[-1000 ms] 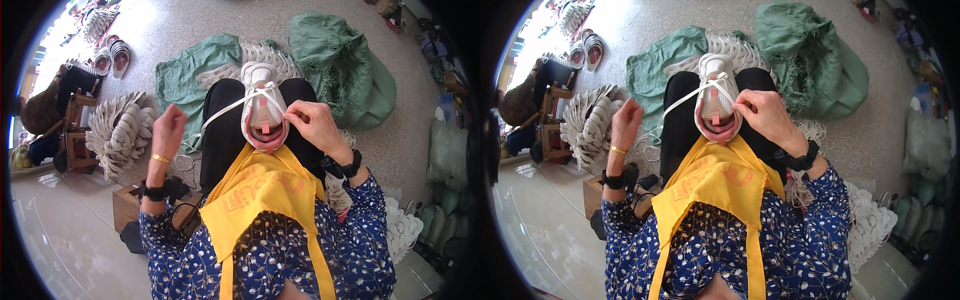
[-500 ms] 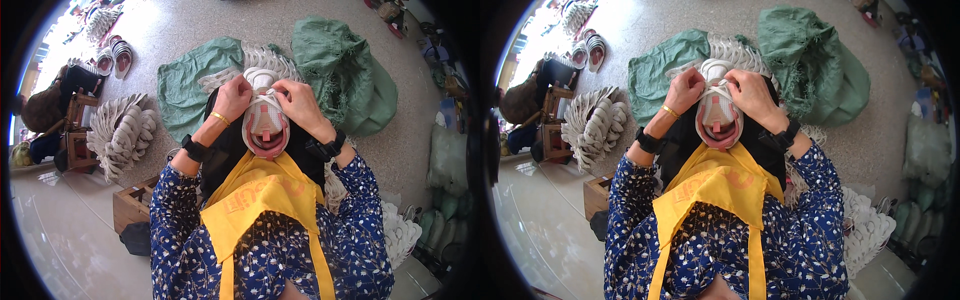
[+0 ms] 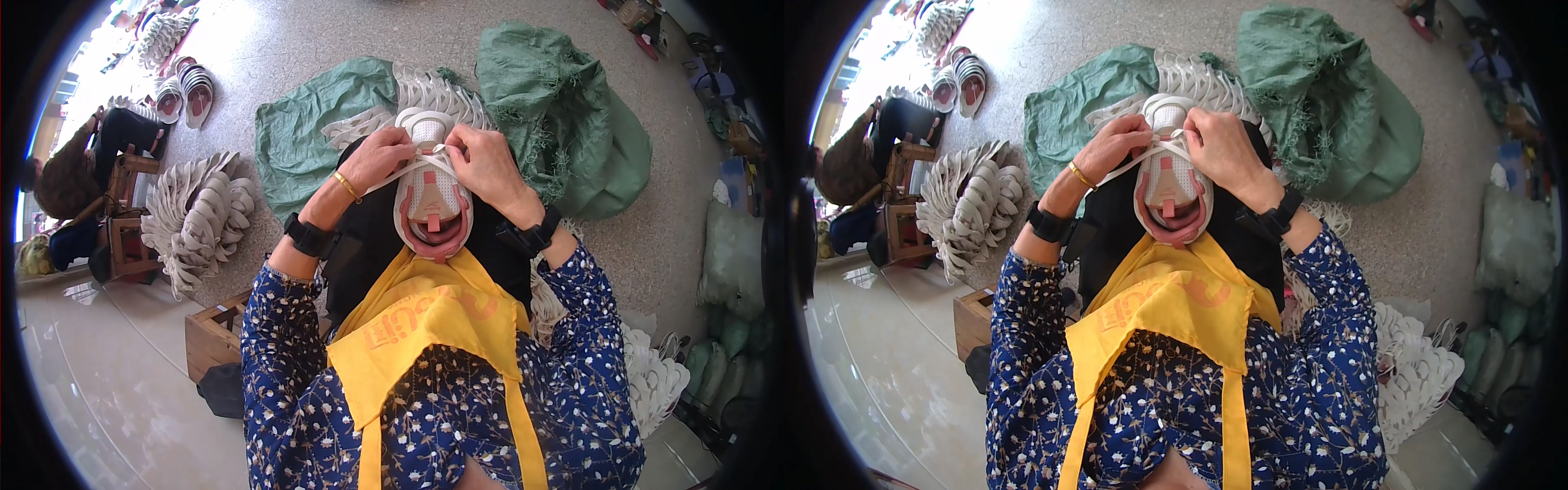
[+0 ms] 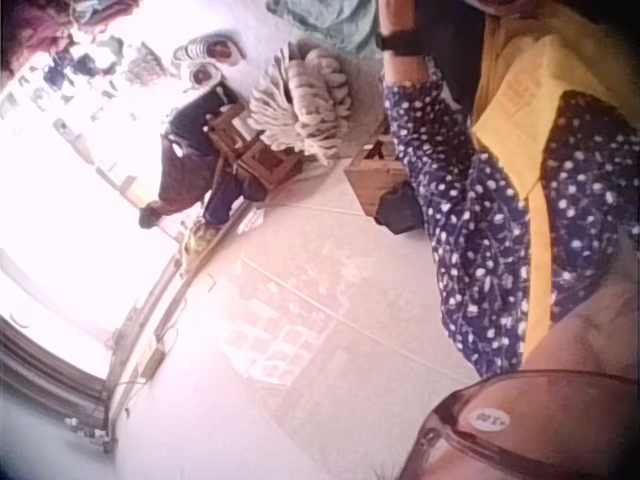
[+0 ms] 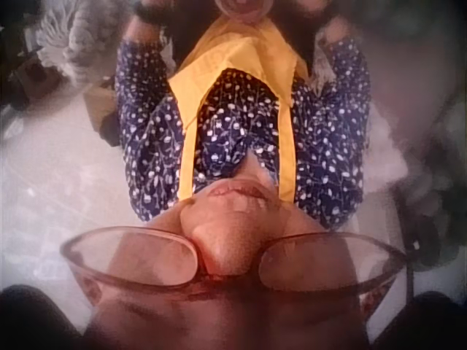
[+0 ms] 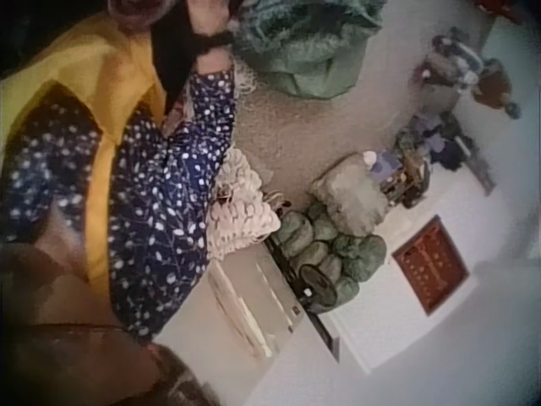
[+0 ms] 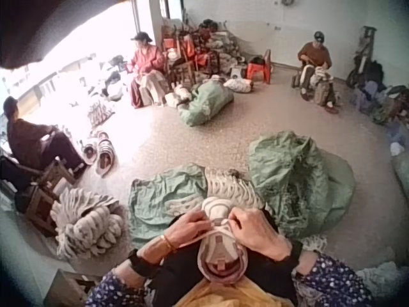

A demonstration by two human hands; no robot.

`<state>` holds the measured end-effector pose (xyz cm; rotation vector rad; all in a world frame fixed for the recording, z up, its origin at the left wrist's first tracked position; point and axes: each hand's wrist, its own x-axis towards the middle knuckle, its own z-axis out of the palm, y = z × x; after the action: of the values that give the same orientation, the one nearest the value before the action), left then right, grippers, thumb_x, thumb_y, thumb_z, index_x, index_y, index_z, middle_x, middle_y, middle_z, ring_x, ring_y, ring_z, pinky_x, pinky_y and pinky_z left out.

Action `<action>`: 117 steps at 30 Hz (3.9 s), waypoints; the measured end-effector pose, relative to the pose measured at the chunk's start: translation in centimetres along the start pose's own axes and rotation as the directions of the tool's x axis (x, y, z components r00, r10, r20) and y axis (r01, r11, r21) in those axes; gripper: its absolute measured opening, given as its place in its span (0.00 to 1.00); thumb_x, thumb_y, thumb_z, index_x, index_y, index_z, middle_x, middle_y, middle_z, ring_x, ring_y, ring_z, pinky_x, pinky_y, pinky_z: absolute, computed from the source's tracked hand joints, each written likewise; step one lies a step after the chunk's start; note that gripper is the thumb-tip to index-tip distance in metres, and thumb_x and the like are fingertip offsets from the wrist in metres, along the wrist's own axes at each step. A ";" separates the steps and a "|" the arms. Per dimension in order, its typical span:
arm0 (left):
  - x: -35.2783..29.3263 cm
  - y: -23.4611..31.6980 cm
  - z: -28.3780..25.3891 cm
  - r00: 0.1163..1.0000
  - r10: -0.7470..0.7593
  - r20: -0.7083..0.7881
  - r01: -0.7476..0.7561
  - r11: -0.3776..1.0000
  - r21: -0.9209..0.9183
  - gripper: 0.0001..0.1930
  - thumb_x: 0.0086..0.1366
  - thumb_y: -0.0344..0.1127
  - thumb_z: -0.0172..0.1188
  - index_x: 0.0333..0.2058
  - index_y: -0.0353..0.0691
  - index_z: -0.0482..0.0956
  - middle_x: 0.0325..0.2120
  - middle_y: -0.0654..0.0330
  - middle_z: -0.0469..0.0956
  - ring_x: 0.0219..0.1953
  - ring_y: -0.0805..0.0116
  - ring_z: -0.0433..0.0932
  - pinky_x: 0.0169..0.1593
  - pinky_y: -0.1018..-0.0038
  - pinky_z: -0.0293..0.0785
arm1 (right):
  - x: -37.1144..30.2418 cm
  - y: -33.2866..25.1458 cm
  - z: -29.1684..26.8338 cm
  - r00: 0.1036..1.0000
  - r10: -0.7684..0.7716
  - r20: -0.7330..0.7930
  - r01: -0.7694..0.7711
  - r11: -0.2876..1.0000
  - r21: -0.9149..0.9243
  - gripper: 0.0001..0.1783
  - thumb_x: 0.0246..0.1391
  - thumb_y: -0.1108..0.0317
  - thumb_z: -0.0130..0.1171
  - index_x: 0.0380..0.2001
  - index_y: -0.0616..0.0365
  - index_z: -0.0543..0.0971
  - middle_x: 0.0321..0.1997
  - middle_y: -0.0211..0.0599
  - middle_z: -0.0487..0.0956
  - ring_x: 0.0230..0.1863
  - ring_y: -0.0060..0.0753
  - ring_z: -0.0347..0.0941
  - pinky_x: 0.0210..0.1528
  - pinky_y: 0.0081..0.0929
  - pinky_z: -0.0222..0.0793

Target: The person sits on the floor and laces a white sneaker with pink accents. They thread a white shoelace through the eyelets, pull it tight, and tie a knot. The person then picks up a second shoe and begins the same lacing process.

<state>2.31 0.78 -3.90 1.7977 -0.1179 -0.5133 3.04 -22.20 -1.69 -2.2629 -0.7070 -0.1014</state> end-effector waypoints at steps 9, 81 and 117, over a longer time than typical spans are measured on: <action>0.8 -0.3 -0.7 1.000 -0.007 0.000 0.007 0.996 0.092 0.11 0.68 0.37 0.56 0.29 0.36 0.76 0.26 0.67 0.74 0.30 0.79 0.73 0.36 0.77 0.71 | -0.7 0.2 0.8 0.996 0.041 -0.078 -0.039 0.999 0.031 0.05 0.51 0.76 0.61 0.29 0.62 0.74 0.24 0.47 0.79 0.29 0.53 0.80 0.30 0.45 0.74; -5.9 -2.0 0.9 0.945 0.192 -0.263 -0.225 0.969 -0.102 0.08 0.68 0.24 0.61 0.37 0.41 0.69 0.25 0.74 0.67 0.28 0.87 0.65 0.31 0.84 0.63 | 1.6 -3.2 0.1 0.960 -0.211 0.186 0.248 0.947 -0.204 0.03 0.57 0.72 0.60 0.32 0.60 0.77 0.30 0.45 0.79 0.34 0.54 0.80 0.36 0.45 0.76; -12.8 -3.4 -4.6 0.871 0.437 -0.226 -0.138 0.659 0.739 0.07 0.62 0.25 0.63 0.31 0.35 0.71 0.31 0.52 0.72 0.38 0.48 0.75 0.42 0.59 0.72 | -9.6 1.0 -8.9 0.980 0.173 -0.102 -0.190 0.965 -0.183 0.02 0.58 0.77 0.62 0.35 0.60 0.80 0.30 0.39 0.80 0.27 0.32 0.77 0.29 0.28 0.71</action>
<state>-7.94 10.21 -2.60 2.5429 -0.3694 0.1893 -3.31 -33.22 1.39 -2.4810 -0.4581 -0.1830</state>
